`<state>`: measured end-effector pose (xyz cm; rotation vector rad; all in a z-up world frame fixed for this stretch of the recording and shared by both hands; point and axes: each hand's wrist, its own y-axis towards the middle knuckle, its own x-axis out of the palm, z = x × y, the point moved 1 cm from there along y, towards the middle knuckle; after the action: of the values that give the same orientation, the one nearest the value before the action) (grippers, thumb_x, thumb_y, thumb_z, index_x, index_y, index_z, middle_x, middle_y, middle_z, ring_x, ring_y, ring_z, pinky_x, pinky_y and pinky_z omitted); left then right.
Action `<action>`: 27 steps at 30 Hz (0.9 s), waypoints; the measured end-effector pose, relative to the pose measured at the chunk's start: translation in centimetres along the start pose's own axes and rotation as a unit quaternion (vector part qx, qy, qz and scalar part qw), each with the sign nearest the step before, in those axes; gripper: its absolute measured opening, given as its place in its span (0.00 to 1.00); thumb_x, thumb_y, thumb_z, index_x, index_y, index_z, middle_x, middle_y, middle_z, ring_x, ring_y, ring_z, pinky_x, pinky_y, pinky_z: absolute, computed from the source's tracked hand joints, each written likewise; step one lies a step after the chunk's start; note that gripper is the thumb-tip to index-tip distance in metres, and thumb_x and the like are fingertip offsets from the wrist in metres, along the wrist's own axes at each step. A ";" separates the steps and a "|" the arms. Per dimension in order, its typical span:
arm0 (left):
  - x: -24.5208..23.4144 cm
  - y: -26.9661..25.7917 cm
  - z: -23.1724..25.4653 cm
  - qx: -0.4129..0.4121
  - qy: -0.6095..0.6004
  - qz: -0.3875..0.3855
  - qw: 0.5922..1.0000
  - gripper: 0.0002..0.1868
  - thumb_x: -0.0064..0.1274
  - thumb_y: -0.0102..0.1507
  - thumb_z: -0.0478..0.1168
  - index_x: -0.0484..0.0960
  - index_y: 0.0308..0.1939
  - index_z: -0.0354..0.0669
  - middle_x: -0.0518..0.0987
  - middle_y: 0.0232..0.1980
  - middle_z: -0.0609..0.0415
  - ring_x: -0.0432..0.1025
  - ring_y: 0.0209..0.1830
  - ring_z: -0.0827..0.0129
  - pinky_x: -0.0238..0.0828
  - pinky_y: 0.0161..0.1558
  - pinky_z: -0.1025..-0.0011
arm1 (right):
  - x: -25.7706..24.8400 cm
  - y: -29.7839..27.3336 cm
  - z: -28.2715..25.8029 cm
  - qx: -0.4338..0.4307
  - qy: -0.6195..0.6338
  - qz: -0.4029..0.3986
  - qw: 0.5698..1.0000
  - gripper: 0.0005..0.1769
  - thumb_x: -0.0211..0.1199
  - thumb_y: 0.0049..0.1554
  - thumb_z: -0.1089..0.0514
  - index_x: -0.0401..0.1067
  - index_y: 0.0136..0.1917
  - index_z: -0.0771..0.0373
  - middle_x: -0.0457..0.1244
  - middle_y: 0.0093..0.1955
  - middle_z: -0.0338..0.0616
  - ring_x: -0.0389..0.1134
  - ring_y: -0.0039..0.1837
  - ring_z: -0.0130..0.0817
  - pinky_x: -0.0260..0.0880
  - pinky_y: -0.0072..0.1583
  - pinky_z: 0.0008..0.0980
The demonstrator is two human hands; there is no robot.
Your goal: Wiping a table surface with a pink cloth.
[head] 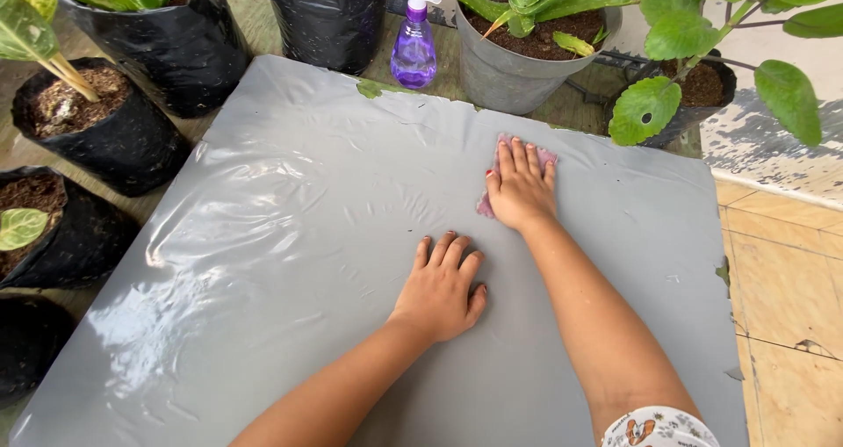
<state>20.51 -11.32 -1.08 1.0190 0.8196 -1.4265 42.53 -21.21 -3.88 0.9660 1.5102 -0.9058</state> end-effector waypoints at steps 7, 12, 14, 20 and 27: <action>0.9 0.0 -1.1 0.001 -0.066 0.052 0.996 0.27 0.51 0.62 0.49 0.73 0.62 0.41 0.64 0.71 0.45 0.49 0.77 0.51 0.37 0.74 0.43 | 0.3 -5.8 -2.9 -0.016 -0.009 -0.016 1.000 0.37 0.37 0.64 0.41 0.43 0.83 0.49 0.34 0.87 0.37 0.32 0.86 0.36 0.27 0.79 0.52; 1.9 -0.1 -3.9 -0.006 -0.296 0.126 0.947 0.13 0.55 0.59 0.41 0.84 0.48 0.45 0.78 0.58 0.51 0.68 0.67 0.56 0.65 0.70 0.60 | 1.4 -8.0 -3.8 -0.044 -0.012 -0.008 0.999 0.36 0.38 0.64 0.41 0.43 0.83 0.47 0.35 0.87 0.37 0.32 0.86 0.36 0.27 0.80 0.52; -0.2 -0.6 -5.0 0.037 -0.220 0.147 0.964 0.13 0.57 0.58 0.40 0.85 0.46 0.44 0.79 0.57 0.50 0.68 0.66 0.54 0.63 0.69 0.59 | 1.2 -8.3 -4.3 -0.061 -0.012 -0.012 0.998 0.36 0.38 0.64 0.41 0.43 0.83 0.48 0.35 0.87 0.37 0.32 0.86 0.37 0.27 0.79 0.53; -2.9 -1.6 -12.3 0.043 -0.034 0.154 0.986 0.15 0.58 0.59 0.42 0.84 0.48 0.43 0.76 0.59 0.48 0.64 0.69 0.51 0.55 0.72 0.53 | 0.9 -7.0 -6.4 -0.101 -0.011 -0.024 0.995 0.36 0.40 0.64 0.43 0.43 0.83 0.48 0.35 0.87 0.37 0.32 0.86 0.37 0.27 0.79 0.54; -4.6 -2.0 -18.2 -0.061 0.058 0.119 0.989 0.26 0.52 0.63 0.52 0.75 0.60 0.43 0.63 0.72 0.41 0.51 0.76 0.45 0.44 0.72 0.41 | 0.8 -1.4 -10.2 -0.109 -0.004 -0.032 0.993 0.35 0.39 0.64 0.42 0.44 0.83 0.46 0.35 0.87 0.35 0.32 0.86 0.36 0.27 0.79 0.53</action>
<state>20.78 7.32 -3.85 1.0755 0.8284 -1.1106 37.41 -12.32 -3.26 0.7583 1.6045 -0.7692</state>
